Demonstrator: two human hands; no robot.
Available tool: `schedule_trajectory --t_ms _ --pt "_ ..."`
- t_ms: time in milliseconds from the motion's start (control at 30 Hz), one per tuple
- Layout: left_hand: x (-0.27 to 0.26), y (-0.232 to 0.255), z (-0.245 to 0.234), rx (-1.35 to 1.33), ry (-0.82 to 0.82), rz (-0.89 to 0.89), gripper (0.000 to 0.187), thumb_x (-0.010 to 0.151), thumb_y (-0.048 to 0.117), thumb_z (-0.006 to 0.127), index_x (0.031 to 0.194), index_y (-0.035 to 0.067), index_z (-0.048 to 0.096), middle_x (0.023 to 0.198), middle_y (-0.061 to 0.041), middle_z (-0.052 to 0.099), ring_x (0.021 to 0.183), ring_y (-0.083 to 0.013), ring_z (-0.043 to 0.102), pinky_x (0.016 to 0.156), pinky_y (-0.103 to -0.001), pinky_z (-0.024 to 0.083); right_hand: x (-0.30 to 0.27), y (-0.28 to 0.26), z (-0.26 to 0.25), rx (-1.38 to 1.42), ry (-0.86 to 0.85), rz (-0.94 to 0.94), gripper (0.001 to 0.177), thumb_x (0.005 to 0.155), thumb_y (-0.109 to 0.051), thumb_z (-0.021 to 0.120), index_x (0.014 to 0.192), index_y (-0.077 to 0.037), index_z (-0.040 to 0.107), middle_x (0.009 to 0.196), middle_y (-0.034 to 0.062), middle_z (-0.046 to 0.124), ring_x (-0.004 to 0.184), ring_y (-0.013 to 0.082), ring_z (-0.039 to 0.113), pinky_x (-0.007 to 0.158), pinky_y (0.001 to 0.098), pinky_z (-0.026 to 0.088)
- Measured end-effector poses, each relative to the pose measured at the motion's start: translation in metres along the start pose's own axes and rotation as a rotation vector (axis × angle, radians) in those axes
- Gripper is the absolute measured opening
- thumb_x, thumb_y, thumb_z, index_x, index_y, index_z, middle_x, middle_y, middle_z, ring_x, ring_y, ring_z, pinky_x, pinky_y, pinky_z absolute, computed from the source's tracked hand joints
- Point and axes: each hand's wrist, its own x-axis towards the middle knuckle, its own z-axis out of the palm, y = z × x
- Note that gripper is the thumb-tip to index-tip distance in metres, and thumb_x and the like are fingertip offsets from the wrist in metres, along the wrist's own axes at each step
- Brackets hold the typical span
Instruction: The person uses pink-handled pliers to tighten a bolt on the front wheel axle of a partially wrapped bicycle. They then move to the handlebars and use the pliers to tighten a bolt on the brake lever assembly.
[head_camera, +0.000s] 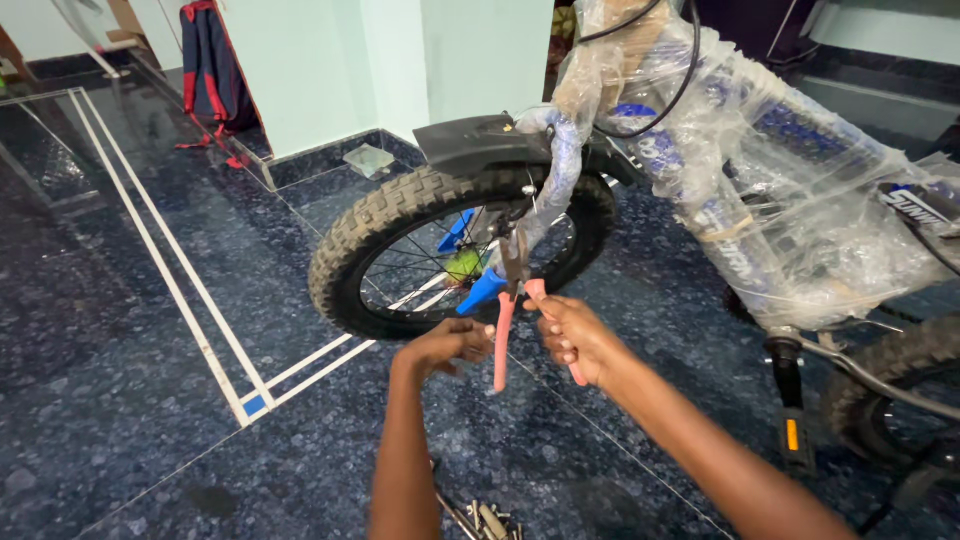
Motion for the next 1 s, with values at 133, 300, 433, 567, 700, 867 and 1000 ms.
schedule_trajectory --t_ms 133,300,433,567,700,867,1000 --pt "0.004 0.013 0.005 -0.05 -0.042 0.025 0.049 0.087 0.053 0.066 0.122 0.019 0.065 0.116 -0.001 0.074 0.109 -0.0212 0.071 0.084 -0.045 0.052 -0.003 -0.014 0.001 -0.001 0.092 0.019 0.044 0.102 -0.044 0.056 0.119 -0.003 0.057 0.056 -0.0083 0.033 0.039 0.0017 0.03 0.032 0.0203 0.022" --pt "0.009 0.018 0.009 -0.09 -0.113 0.096 0.046 0.089 0.05 0.067 0.12 0.016 0.065 0.111 -0.002 0.073 0.103 -0.021 0.073 0.078 -0.042 0.054 0.001 -0.024 -0.006 -0.018 0.041 0.018 0.04 0.101 -0.04 0.052 0.121 -0.005 0.058 0.056 -0.0093 0.034 0.038 0.0004 0.03 0.031 0.0201 0.02" --pt "0.016 0.021 0.01 -0.129 -0.118 0.117 0.043 0.09 0.048 0.069 0.117 0.014 0.065 0.106 0.0 0.07 0.093 -0.0191 0.07 0.074 -0.04 0.058 0.009 -0.019 -0.011 -0.062 0.036 0.016 0.041 0.103 -0.039 0.051 0.122 -0.003 0.058 0.056 -0.008 0.034 0.038 0.0016 0.03 0.031 0.0207 0.021" --pt "0.021 0.024 0.011 -0.123 -0.123 0.122 0.044 0.09 0.047 0.07 0.113 0.01 0.065 0.102 -0.004 0.071 0.088 -0.0198 0.072 0.075 -0.042 0.061 0.021 -0.018 -0.016 0.001 0.013 0.01 0.041 0.103 -0.041 0.051 0.121 -0.005 0.058 0.056 -0.009 0.034 0.039 0.0007 0.031 0.032 0.0202 0.022" --pt "0.022 0.029 0.015 -0.125 -0.059 0.075 0.046 0.089 0.051 0.068 0.114 0.013 0.064 0.097 -0.003 0.069 0.085 -0.0201 0.07 0.077 -0.048 0.061 0.024 -0.02 -0.013 0.024 0.025 0.025 0.041 0.103 -0.044 0.051 0.119 -0.006 0.057 0.056 -0.0091 0.035 0.039 0.001 0.032 0.033 0.0197 0.022" --pt "0.035 0.037 0.028 -0.185 -0.079 0.033 0.063 0.09 0.07 0.055 0.114 0.012 0.056 0.091 -0.008 0.065 0.084 -0.0282 0.071 0.082 -0.055 0.056 0.021 -0.02 0.001 -0.04 0.093 -0.027 0.038 0.104 -0.041 0.053 0.113 -0.006 0.064 0.055 -0.0081 0.038 0.037 0.0017 0.03 0.031 0.021 0.021" --pt "0.041 0.037 0.036 -0.245 -0.042 -0.041 0.074 0.086 0.082 0.048 0.112 0.013 0.054 0.091 -0.009 0.063 0.086 -0.0311 0.07 0.087 -0.065 0.05 0.027 -0.013 0.002 -0.118 0.117 -0.08 0.03 0.104 -0.035 0.054 0.099 -0.007 0.061 0.056 -0.0072 0.04 0.035 0.0023 0.028 0.028 0.0222 0.019"
